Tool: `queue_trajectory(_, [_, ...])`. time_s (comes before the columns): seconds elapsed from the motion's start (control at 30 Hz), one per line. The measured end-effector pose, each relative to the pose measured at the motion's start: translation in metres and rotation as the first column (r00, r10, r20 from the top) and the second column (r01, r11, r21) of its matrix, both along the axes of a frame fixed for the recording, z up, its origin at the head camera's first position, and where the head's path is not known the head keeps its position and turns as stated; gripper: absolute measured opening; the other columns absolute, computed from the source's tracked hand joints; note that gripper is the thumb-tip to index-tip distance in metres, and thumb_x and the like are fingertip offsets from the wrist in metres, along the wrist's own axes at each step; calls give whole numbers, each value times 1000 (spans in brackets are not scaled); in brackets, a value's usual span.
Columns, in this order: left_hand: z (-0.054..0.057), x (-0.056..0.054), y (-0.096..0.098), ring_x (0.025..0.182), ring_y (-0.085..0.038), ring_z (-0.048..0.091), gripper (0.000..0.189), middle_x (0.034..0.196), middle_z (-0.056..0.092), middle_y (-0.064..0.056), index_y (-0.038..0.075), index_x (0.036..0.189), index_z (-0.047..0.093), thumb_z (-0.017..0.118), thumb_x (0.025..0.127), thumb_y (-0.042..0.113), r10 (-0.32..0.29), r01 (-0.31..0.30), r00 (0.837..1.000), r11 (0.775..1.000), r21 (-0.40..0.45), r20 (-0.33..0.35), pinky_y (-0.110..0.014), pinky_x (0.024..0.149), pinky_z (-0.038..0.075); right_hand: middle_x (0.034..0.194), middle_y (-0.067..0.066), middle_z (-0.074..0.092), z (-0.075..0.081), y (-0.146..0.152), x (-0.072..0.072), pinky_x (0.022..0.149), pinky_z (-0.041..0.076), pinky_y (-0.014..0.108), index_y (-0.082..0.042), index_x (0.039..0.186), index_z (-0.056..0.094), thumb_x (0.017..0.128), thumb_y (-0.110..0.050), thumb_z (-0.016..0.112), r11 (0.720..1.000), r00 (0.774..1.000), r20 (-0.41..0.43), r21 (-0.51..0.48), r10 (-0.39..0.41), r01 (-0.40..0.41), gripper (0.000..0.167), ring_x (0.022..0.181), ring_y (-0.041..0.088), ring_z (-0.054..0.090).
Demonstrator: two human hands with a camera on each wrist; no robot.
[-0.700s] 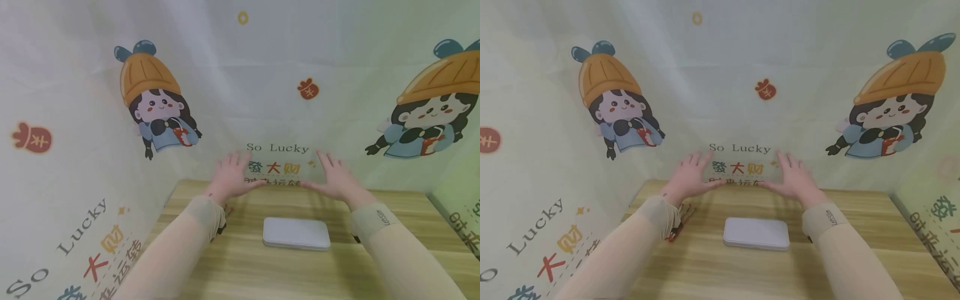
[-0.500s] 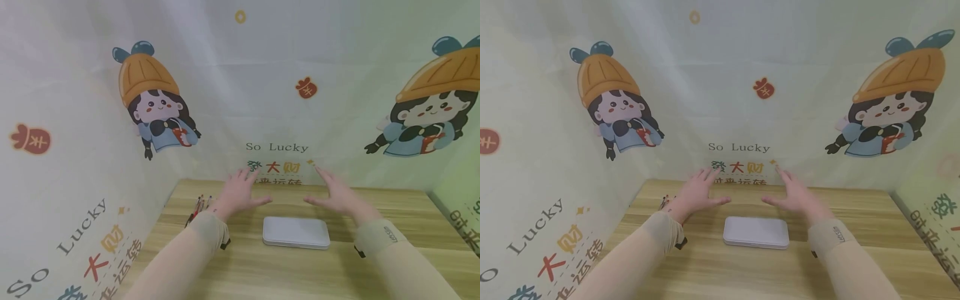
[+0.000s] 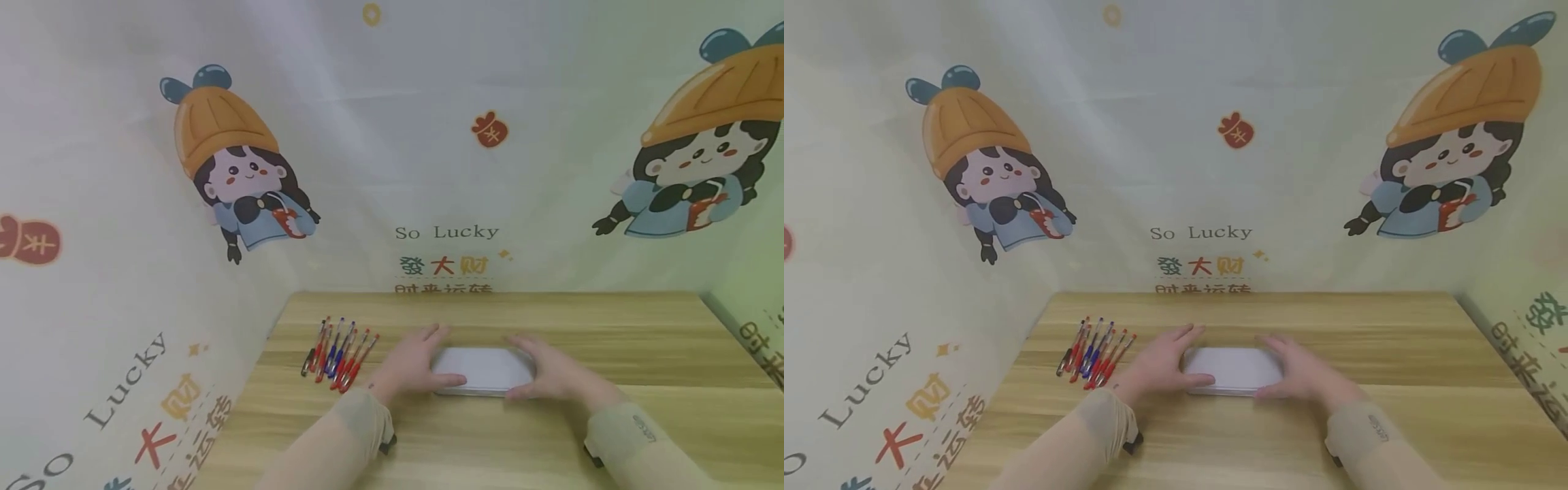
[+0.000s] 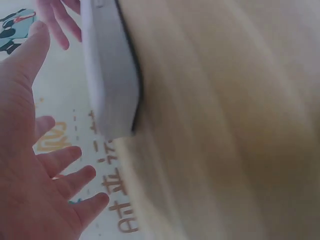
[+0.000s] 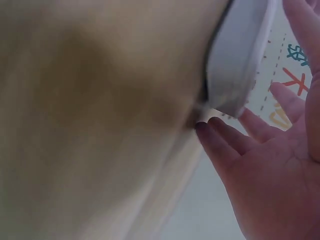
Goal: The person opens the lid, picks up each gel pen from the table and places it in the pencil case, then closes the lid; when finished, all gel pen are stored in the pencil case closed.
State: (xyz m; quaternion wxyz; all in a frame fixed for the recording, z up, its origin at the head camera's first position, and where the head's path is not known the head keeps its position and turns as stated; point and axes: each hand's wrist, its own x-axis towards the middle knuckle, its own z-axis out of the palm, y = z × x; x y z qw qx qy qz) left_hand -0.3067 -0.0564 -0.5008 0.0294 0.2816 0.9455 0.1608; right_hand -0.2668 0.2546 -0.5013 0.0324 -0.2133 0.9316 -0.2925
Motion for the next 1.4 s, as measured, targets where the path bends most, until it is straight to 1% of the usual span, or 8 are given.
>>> queue_trajectory(0.17, [-16, 3, 1, 163, -39, 42, 108, 179, 37, -13, 31, 172, 38, 80, 84, 77, -17, 14, 998, 999, 43, 54, -60, 131, 38, 162, 35, 50, -13, -2, 1, 118, 44, 75, -4, 163, 47, 70, -47, 102, 1000, 1000, -19, -1, -20, 20, 116, 145, 59, 53])
queue_trajectory(0.33, [-24, 4, 3, 160, -36, 47, 103, 178, 41, -10, 34, 170, 42, 83, 84, 73, -49, 48, 998, 998, 28, 44, -58, 130, 41, 157, 31, 57, -18, -3, 6, 116, 48, 73, -4, 159, 53, 71, -38, 102, 998, 997, -58, 14, -56, 57, 107, 140, 55, 58])
queue_trajectory(0.47, [-24, 7, 0, 156, -34, 52, 96, 174, 47, -9, 34, 167, 47, 84, 86, 69, -72, 72, 997, 997, -16, 11, -55, 128, 44, 155, 28, 61, -19, -7, 12, 115, 50, 72, -4, 157, 56, 73, -36, 101, 999, 996, -70, 2, -54, 55, 101, 139, 53, 60])
queue_trajectory(0.67, [-23, 15, -15, 150, -31, 57, 89, 167, 55, -8, 35, 163, 54, 86, 86, 65, -89, 89, 996, 995, -47, -13, -50, 127, 46, 159, 24, 60, -22, -13, 18, 118, 47, 71, -6, 156, 57, 75, -38, 101, 1000, 1000, -27, -24, -16, 15, 96, 143, 52, 58])
queue_trajectory(0.8, [-23, 22, -30, 150, -31, 56, 84, 167, 55, -6, 41, 161, 55, 86, 86, 65, -79, 80, 996, 997, -19, 28, -52, 127, 46, 156, 20, 63, -24, -13, 21, 120, 44, 72, -9, 151, 63, 74, -38, 101, 997, 999, -21, -67, 30, -31, 91, 145, 51, 58])
queue_trajectory(1.0, [-21, 32, -48, 151, -31, 55, 75, 167, 55, -5, 47, 155, 60, 86, 87, 63, -62, 62, 995, 998, 4, 76, -52, 126, 46, 158, 16, 63, -33, -19, 28, 121, 43, 72, -18, 153, 62, 77, -44, 99, 990, 1000, 5, -139, 23, -22, 88, 147, 49, 56])
queue_trajectory(1.2, [-18, 35, -54, 151, -32, 57, 71, 169, 55, -5, 40, 155, 62, 82, 91, 63, -137, 137, 991, 990, -39, 0, -50, 127, 46, 160, 21, 60, -41, -23, 30, 120, 41, 77, -15, 157, 57, 78, -44, 99, 984, 1000, 27, -179, -2, 7, 93, 149, 55, 53])
queue_trajectory(1.4, [-18, 33, -55, 148, -32, 61, 70, 166, 57, -10, 36, 154, 63, 81, 92, 64, -193, 190, 981, 980, -59, -36, -46, 125, 49, 159, 21, 61, -41, -23, 28, 120, 42, 75, -18, 160, 55, 75, -47, 100, 990, 998, 58, -138, -36, 44, 100, 149, 54, 53])
